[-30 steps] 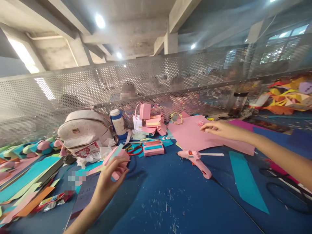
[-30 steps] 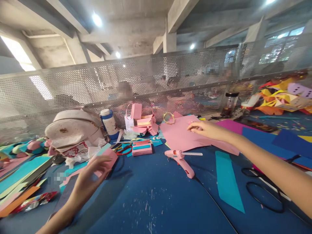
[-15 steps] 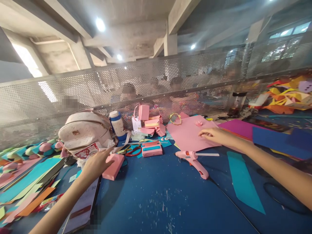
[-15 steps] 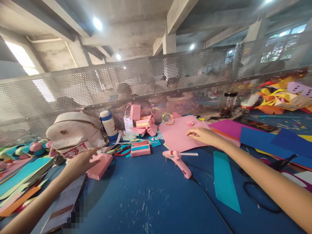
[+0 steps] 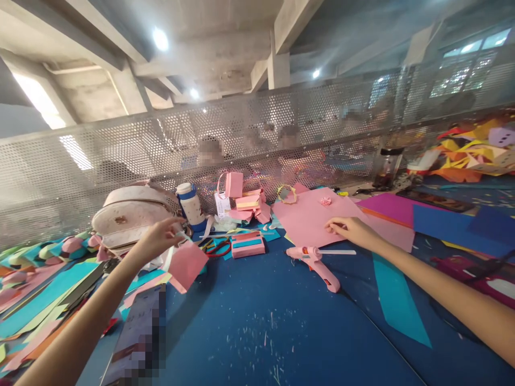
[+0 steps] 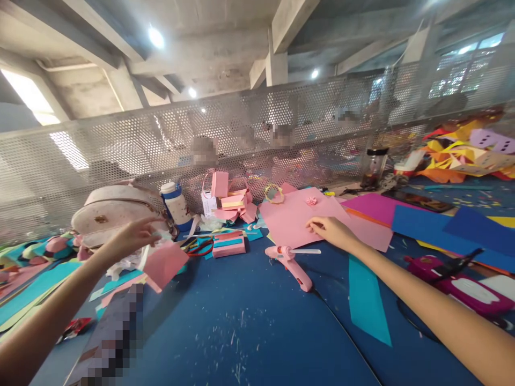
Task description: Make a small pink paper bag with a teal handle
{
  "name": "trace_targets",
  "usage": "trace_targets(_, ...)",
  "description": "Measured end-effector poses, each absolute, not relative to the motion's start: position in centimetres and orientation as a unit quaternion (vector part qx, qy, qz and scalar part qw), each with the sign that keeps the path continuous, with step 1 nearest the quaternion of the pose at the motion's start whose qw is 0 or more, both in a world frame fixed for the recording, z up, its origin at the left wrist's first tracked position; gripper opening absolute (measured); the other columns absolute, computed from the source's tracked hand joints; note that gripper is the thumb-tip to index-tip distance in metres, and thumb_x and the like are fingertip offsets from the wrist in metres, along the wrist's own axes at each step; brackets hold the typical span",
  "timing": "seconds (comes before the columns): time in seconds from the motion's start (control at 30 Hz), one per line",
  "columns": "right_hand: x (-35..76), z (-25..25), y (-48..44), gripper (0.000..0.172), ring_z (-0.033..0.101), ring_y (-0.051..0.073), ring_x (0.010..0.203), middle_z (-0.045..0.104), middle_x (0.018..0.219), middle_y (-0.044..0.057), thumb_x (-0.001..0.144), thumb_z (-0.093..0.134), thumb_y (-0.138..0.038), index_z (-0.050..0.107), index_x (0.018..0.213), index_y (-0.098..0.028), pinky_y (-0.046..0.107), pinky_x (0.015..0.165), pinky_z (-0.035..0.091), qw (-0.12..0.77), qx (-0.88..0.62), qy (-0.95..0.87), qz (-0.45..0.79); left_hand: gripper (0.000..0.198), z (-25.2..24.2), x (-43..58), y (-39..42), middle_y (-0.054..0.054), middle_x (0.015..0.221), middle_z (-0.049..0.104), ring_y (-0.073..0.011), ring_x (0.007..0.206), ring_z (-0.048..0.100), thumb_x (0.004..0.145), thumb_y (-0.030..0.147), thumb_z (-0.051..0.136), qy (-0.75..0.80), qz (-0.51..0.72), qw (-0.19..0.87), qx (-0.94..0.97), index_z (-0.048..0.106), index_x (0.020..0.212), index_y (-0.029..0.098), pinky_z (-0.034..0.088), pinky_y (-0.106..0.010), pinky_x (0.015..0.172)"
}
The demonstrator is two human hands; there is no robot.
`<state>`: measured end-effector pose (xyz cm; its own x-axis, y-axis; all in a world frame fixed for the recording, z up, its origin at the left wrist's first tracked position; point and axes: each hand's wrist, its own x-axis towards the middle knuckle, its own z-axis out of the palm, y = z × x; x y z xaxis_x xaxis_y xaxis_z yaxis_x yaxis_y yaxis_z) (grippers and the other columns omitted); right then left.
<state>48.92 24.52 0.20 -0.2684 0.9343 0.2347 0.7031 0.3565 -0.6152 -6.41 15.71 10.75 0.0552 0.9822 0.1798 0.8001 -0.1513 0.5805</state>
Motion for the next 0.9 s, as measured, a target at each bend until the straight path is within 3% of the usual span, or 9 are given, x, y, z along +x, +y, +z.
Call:
trace_targets(0.13, 48.8, -0.1, 24.4, 0.035, 0.068, 0.022, 0.084, 0.074, 0.096, 0.01, 0.088, 0.046, -0.042, 0.068, 0.097, -0.016, 0.031, 0.074, 0.052, 0.288, -0.537, -0.769, 0.194, 0.058, 15.4, -2.0, 17.2, -0.002, 0.074, 0.064, -0.0158, 0.063, 0.063, 0.066, 0.034, 0.076, 0.545, 0.383, 0.23, 0.71, 0.062, 0.118, 0.014, 0.049, -0.031, 0.065)
trace_targets(0.3, 48.4, -0.1, 23.9, 0.034, 0.067, 0.022, 0.083, 0.073, 0.093, 0.009, 0.089, 0.044, -0.041, 0.067, 0.093, -0.017, 0.032, 0.076, 0.051, 0.286, -0.526, -0.776, 0.201, 0.048, 20.1, 3.2, 21.5, -0.005, 0.079, 0.067, -0.0125, 0.067, 0.059, 0.072, 0.029, 0.075, 0.479, 0.431, 0.217, 0.733, 0.067, 0.116, 0.012, 0.046, -0.031, 0.071)
trace_targets(0.47, 48.4, -0.1, 23.4, 0.033, 0.067, 0.021, 0.082, 0.073, 0.091, 0.008, 0.089, 0.045, -0.041, 0.067, 0.093, -0.017, 0.03, 0.074, 0.049, 0.28, -0.53, -0.775, 0.2, 0.044, 21.4, 7.4, 28.1, -0.013, 0.102, 0.07, -0.0098, 0.071, 0.058, 0.075, 0.017, 0.071, 0.415, 0.472, 0.332, 0.704, 0.066, 0.119, 0.008, 0.044, -0.03, 0.072)
trace_targets(0.67, 48.6, -0.2, 23.4, 0.029, 0.066, 0.021, 0.081, 0.073, 0.09, 0.005, 0.088, 0.044, -0.037, 0.068, 0.091, -0.02, 0.029, 0.072, 0.047, 0.274, -0.541, -0.775, 0.179, 0.034, 21.1, 11.2, 34.7, -0.009, 0.084, 0.07, -0.0042, 0.05, 0.049, 0.067, 0.008, 0.069, 0.417, 0.547, 0.348, 0.637, 0.073, 0.1, 0.007, 0.04, -0.024, 0.054)
trace_targets(0.9, 48.7, -0.4, 23.7, 0.029, 0.065, 0.02, 0.077, 0.072, 0.085, 0.003, 0.087, 0.043, -0.034, 0.069, 0.09, -0.02, 0.028, 0.068, 0.045, 0.262, -0.538, -0.786, 0.154, 0.035, 20.6, 12.6, 38.9, -0.004, 0.074, 0.069, -0.0084, 0.056, 0.056, 0.059, 0.007, 0.06, 0.401, 0.577, 0.316, 0.637, 0.075, 0.091, 0.01, 0.043, -0.021, 0.057)
